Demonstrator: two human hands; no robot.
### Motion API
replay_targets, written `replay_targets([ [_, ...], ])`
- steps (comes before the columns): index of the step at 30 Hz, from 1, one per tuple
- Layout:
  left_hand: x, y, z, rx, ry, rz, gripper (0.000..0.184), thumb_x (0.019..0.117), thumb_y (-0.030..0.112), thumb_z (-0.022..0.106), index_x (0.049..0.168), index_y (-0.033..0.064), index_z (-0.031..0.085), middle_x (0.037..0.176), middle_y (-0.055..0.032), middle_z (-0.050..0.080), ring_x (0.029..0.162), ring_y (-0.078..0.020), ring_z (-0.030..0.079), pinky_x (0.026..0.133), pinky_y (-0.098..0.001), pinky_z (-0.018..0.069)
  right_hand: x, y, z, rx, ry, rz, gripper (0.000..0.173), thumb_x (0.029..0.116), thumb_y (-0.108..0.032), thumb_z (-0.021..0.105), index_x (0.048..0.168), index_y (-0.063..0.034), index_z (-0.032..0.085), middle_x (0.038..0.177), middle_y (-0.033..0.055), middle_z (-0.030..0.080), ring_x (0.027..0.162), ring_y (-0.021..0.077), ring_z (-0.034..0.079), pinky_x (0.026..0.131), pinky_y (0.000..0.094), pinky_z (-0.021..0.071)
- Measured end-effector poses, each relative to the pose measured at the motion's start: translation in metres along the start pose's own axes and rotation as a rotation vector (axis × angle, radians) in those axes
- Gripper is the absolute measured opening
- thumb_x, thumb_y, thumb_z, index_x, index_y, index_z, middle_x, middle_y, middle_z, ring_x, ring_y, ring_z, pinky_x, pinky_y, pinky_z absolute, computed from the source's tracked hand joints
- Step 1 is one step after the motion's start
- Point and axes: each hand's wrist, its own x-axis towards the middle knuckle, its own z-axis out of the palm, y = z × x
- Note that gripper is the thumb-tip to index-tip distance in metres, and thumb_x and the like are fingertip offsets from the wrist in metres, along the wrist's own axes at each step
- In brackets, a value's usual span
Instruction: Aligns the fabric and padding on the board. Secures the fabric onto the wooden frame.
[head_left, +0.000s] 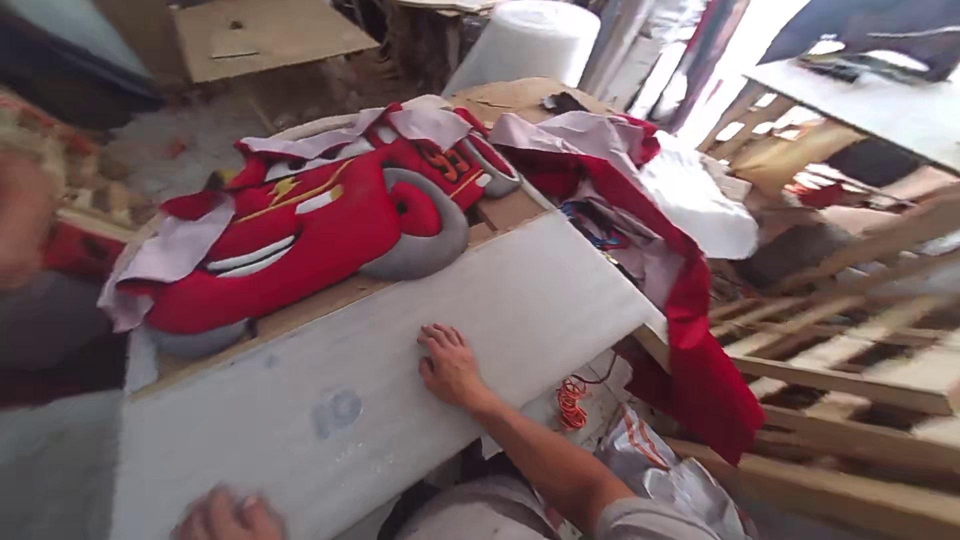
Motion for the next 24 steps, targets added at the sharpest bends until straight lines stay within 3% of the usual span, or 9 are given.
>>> replay_targets([
  [3,-0.012,0.007,0.006,-0.070,0.040,0.049,0.063,0.1041,0.042,0.035,0.150,0.0008,0.048,0.156,-0.0312,0.040,0.146,-0.0525,0.033,0.118,-0.0703,0.0229,-0.001,0.004,0.005,-0.018,0.039,-0.050,0.036,0.0953,-0.032,0.056,0.124,-0.0187,0.072,0.145,0.0003,0.061,0.142,0.0239,0.050,0.119,0.0508,0.0366],
  [6,-0.012,0.008,0.005,-0.060,0.079,0.012,0.066,0.1018,0.048,0.032,0.148,0.0062,0.053,0.156,-0.0250,0.044,0.147,-0.0479,0.037,0.118,-0.0684,0.0249,-0.001,0.003,0.009,-0.009,0.056,-0.100,0.037,0.0963,-0.032,0.054,0.123,-0.0157,0.072,0.143,0.0040,0.063,0.139,0.0265,0.052,0.118,0.0523,0.0372],
  [12,-0.009,0.008,0.003,-0.052,0.010,-0.032,0.065,0.1024,0.048,0.029,0.151,0.0106,0.051,0.160,-0.0183,0.042,0.150,-0.0420,0.034,0.121,-0.0642,0.0214,0.000,0.008,0.010,-0.020,0.046,-0.143,0.045,0.0950,-0.034,0.049,0.123,-0.0066,0.071,0.141,0.0133,0.063,0.138,0.0344,0.053,0.118,0.0565,0.0343],
  [22,-0.006,0.005,0.001,-0.058,-0.044,-0.010,0.065,0.1020,0.048,0.028,0.152,0.0121,0.050,0.162,-0.0153,0.040,0.152,-0.0407,0.030,0.123,-0.0622,0.0191,0.000,0.006,0.010,-0.038,0.045,-0.144,0.046,0.0965,-0.034,0.046,0.122,-0.0057,0.072,0.140,0.0131,0.064,0.138,0.0335,0.053,0.118,0.0542,0.0355],
  [24,-0.008,-0.010,-0.004,-0.122,-0.044,0.048,0.062,0.1015,0.048,0.034,0.148,0.0131,0.055,0.159,-0.0127,0.045,0.151,-0.0379,0.035,0.122,-0.0606,0.0231,-0.004,0.018,0.003,0.003,-0.003,-0.194,0.046,0.0972,-0.034,0.048,0.124,-0.0053,0.071,0.141,0.0140,0.063,0.139,0.0328,0.052,0.119,0.0528,0.0356],
])
